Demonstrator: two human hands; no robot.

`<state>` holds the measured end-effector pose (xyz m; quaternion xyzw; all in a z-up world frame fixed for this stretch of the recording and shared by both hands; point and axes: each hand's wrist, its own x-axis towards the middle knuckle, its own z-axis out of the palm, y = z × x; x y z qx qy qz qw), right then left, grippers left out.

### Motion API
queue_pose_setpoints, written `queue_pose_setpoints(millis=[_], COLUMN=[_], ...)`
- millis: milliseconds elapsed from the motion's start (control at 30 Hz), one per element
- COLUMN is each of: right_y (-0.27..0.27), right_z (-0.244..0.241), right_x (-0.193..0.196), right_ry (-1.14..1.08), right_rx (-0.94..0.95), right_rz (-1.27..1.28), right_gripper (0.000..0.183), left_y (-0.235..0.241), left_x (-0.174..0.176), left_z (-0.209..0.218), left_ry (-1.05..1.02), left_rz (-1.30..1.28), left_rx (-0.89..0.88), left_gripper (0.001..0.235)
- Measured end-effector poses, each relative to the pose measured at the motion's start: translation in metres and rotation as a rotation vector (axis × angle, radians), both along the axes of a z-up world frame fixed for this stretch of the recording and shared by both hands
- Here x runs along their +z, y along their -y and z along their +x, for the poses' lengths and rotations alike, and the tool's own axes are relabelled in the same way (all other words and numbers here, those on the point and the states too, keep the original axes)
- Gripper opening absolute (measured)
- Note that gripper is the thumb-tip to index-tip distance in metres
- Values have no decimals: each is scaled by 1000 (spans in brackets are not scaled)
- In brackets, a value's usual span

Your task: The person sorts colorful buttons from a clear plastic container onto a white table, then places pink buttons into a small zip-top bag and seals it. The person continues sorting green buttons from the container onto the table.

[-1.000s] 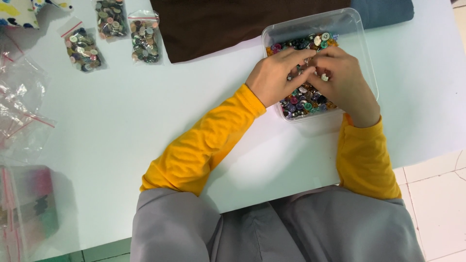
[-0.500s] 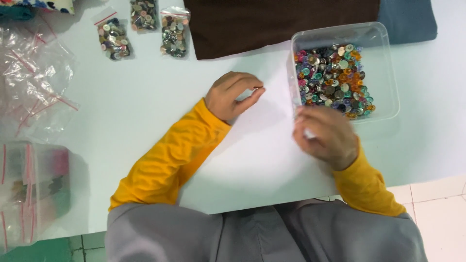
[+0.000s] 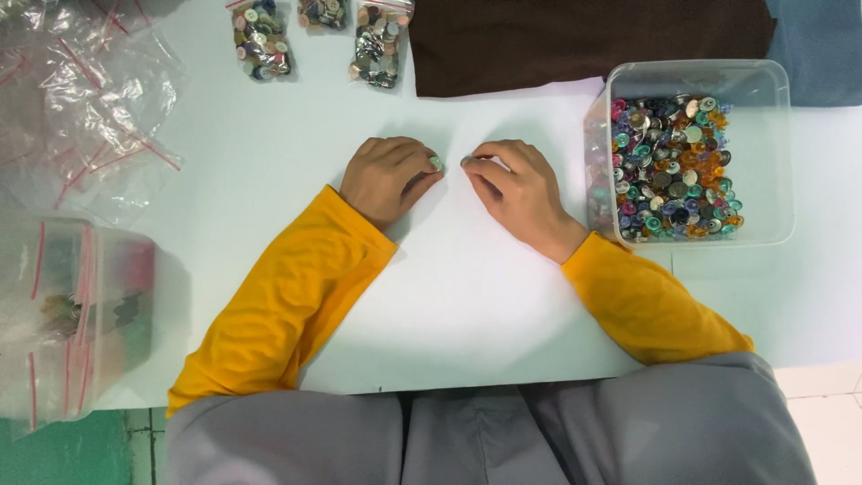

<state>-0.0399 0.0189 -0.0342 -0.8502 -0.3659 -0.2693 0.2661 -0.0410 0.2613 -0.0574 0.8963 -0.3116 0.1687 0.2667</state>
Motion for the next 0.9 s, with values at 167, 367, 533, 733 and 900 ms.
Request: queue_pose_setpoints(millis=[167,367,533,733,900], right_y=[0,2,3,3,3], right_z=[-5,-11,-7,-5,-6], right_x=[14,18,17,16,13], right_ry=[-71,-121,-158,-141,-127], right_rx=[-47,-38,-56,-75,-77], right_rz=[-11,-3,46,1,-8], right_gripper=[8,11,11,10,12], left_y=[5,9,10,11,13], left_x=[-5,-10,-4,-5,-5], left_z=[0,-2,-5,-5,-6], left_ry=[-28,-95,-112,-44,-34], left_rz=[2,-74,-83,-66,-75], left_rx=[55,97,129,127,151], left_gripper=[8,13,17,12,20])
